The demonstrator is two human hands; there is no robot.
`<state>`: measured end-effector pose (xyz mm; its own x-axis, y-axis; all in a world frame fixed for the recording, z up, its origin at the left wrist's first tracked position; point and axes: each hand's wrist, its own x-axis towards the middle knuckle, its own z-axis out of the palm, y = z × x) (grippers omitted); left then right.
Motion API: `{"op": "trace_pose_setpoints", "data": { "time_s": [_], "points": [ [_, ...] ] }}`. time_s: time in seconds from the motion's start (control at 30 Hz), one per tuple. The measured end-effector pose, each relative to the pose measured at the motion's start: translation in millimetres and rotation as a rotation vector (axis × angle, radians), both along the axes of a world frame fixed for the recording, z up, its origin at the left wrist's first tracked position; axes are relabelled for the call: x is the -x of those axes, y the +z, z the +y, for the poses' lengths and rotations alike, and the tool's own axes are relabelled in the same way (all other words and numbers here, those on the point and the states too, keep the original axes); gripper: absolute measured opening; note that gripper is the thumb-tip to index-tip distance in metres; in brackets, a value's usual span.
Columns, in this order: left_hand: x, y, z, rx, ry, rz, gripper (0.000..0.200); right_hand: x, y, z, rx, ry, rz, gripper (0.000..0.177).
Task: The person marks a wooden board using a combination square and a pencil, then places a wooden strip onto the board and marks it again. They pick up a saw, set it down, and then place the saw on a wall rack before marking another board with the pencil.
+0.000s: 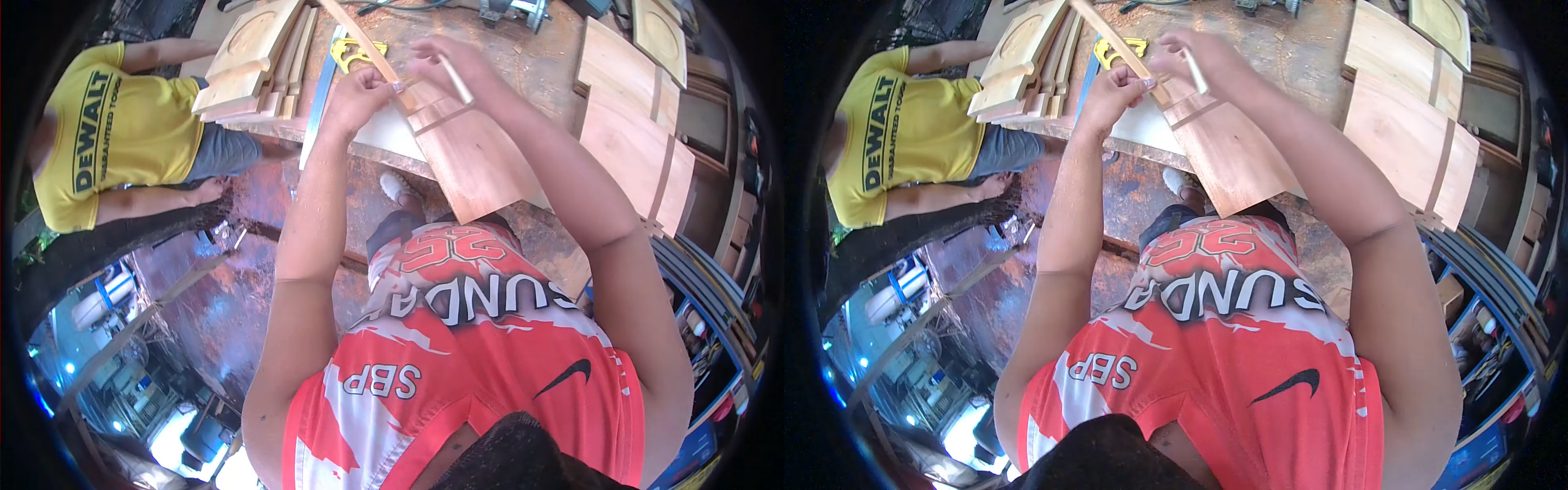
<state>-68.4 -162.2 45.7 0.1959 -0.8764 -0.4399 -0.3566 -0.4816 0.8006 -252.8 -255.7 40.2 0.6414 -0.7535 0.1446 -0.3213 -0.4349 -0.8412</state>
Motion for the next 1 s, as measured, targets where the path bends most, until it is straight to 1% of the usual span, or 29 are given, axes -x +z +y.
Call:
{"op": "trace_pose_setpoints", "data": {
  "time_s": [0.03, 0.07, 0.1, 0.17, 0.2, 0.23, 0.27, 0.3, 0.33, 0.37, 0.4, 0.43, 0.47, 0.5, 0.57, 0.6, 0.67, 0.7, 0.73, 0.77, 0.8, 0.83, 0.9, 0.93, 0.97, 1.0],
  "points": [
    [10, 15, -3, 0.097, -0.048, 0.002, 0.020, 2, 4, 13, 0.063, -0.004, -0.019, 0.052],
    [21, 29, -7, 0.196, -0.092, 0.003, 0.021, 6, 13, 19, -0.021, 0.056, -0.098, 0.054],
    [30, 38, -14, 0.205, -0.100, 0.003, 0.021, 11, 25, 18, -0.012, 0.049, -0.098, 0.054],
    [47, 49, -26, 0.251, -0.431, -0.150, 0.028, 30, 47, 12, -0.340, 0.020, -0.112, 0.049],
    [48, 50, -35, 0.242, -0.543, -0.238, 0.039, 42, 46, 7, -0.216, -0.073, -0.098, 0.042],
    [50, 47, -40, 0.255, -0.557, -0.239, 0.039, 58, 47, 6, -0.154, -0.238, -0.050, 0.038],
    [52, 38, -43, 0.272, -0.502, -0.359, 0.048, 73, 53, 6, -0.091, -0.405, 0.000, 0.034],
    [55, 27, -44, 0.292, -0.444, -0.473, 0.058, 92, 42, 0, -0.078, -0.424, 0.002, 0.034],
    [57, 12, -42, 0.238, -0.500, -0.528, 0.075, 109, 20, -13, 0.055, -0.564, 0.099, 0.034],
    [65, 7, -37, 0.257, -0.520, -0.521, 0.075, 118, 2, -20, 0.187, -0.705, 0.199, 0.036],
    [76, 4, -28, 0.252, -0.557, -0.659, 0.084, 119, -8, -22, 0.195, -0.734, 0.205, 0.036],
    [81, 2, -23, 0.251, -0.590, -0.799, 0.094, 117, -16, -23, 0.142, -0.777, 0.311, 0.041],
    [82, -1, -24, 0.219, -0.600, -0.775, 0.101, 114, -11, -18, 0.085, -0.817, 0.415, 0.048],
    [81, -5, -26, 0.240, -0.619, -0.771, 0.101, 112, -6, -10, 0.092, -0.844, 0.418, 0.048],
    [74, -9, -31, 0.249, -0.565, -0.706, 0.102, 105, 5, 18, 0.277, -0.877, 0.361, 0.059],
    [71, -6, -36, 0.267, -0.577, -0.703, 0.102, 106, 10, 37, 0.388, -0.803, 0.258, 0.060],
    [64, -1, -44, 0.174, -0.637, -0.546, 0.105, 108, 21, 93, 0.478, -0.701, 0.208, 0.063],
    [58, 4, -43, 0.186, -0.647, -0.546, 0.105, 109, 27, 131, 0.415, -0.709, 0.203, 0.065],
    [49, 11, -41, 0.301, -0.561, -0.568, 0.106, 109, 30, 169, 0.352, -0.715, 0.193, 0.066],
    [40, 14, -39, 0.411, -0.467, -0.587, 0.107, 112, 23, 204, 0.282, -0.794, 0.194, 0.065],
    [24, 12, -36, 0.497, -0.439, -0.540, 0.108, 111, 14, 231, 0.209, -0.864, 0.193, 0.064],
    [15, 19, -24, 0.500, -0.438, -0.544, 0.108, 103, 8, 247, 0.211, -0.863, 0.188, 0.064],
    [-3, 41, 22, 0.210, -0.248, 0.043, 0.099, 86, 1, 264, -0.516, -1.026, -0.368, 0.056],
    [-3, 37, 47, 0.187, -0.112, 0.188, 0.090, 78, 2, 258, -0.513, -1.017, -0.375, 0.056],
    [4, 24, 74, 0.163, 0.026, 0.335, 0.083, 70, 3, 246, -0.620, -0.887, -0.589, 0.052],
    [9, 8, 102, 0.229, 0.065, 0.565, 0.076, 62, 5, 232, -0.727, -0.746, -0.794, 0.048]
  ]
}}
